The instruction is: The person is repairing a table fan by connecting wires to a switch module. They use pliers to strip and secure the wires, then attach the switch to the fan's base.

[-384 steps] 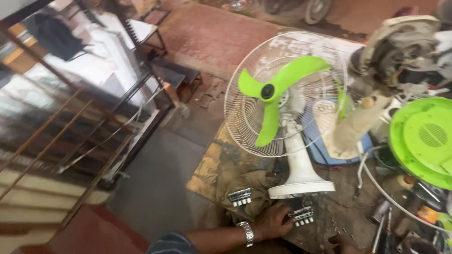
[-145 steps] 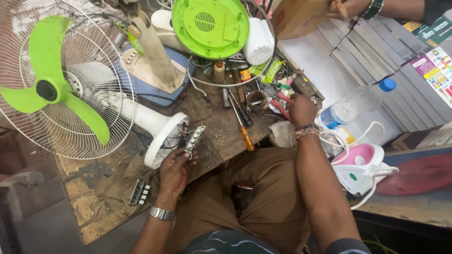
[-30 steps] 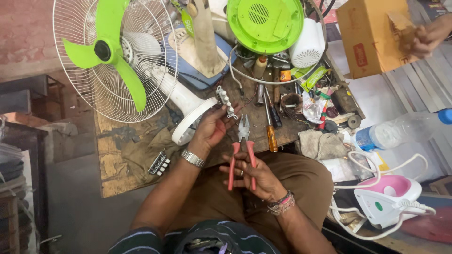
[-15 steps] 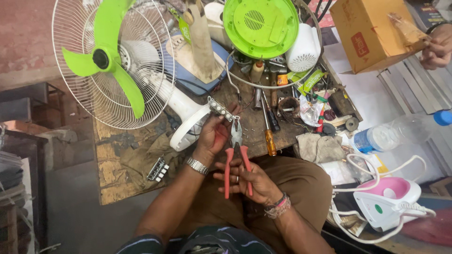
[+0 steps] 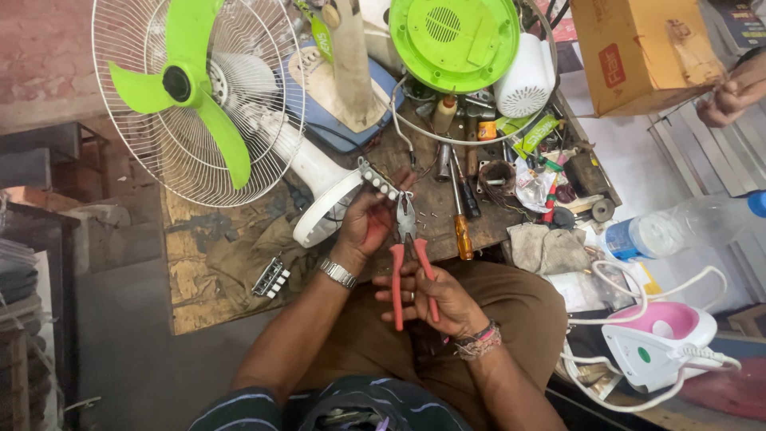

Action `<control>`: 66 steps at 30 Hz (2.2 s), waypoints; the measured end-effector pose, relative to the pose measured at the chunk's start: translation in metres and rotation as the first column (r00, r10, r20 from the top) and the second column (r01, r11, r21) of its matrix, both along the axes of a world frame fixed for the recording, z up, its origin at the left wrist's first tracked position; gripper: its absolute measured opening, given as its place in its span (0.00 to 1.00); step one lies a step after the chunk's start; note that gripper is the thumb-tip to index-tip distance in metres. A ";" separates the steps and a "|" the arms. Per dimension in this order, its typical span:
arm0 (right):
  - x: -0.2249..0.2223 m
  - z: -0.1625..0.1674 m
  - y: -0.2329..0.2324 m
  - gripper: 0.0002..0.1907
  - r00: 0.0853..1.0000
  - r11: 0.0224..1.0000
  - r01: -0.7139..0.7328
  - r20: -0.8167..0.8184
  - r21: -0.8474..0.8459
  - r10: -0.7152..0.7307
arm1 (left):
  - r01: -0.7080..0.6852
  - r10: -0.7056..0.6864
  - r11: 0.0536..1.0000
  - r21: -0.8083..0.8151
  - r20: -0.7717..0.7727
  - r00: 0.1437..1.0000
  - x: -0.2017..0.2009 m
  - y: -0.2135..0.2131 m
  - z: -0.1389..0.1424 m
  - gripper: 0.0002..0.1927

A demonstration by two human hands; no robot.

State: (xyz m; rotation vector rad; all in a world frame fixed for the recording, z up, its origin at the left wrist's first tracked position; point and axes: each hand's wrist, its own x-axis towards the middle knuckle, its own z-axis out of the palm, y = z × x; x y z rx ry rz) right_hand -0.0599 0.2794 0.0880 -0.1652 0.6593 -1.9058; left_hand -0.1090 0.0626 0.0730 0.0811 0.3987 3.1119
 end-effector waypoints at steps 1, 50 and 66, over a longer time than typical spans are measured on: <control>0.000 0.001 0.001 0.35 1.000 1.000 -0.007 -0.005 -0.006 0.007 | 0.015 -0.015 1.000 0.002 -0.049 0.999 0.000 -0.002 -0.001 0.21; 0.000 -0.022 0.011 0.20 0.959 0.930 0.264 -0.167 0.254 -0.227 | -0.027 0.057 0.965 -0.261 0.109 0.992 -0.006 -0.001 -0.001 0.20; 0.000 -0.007 0.019 0.26 0.188 0.453 0.840 -0.942 0.300 0.277 | -0.102 0.237 0.896 -0.433 0.273 0.932 -0.010 0.005 -0.002 0.15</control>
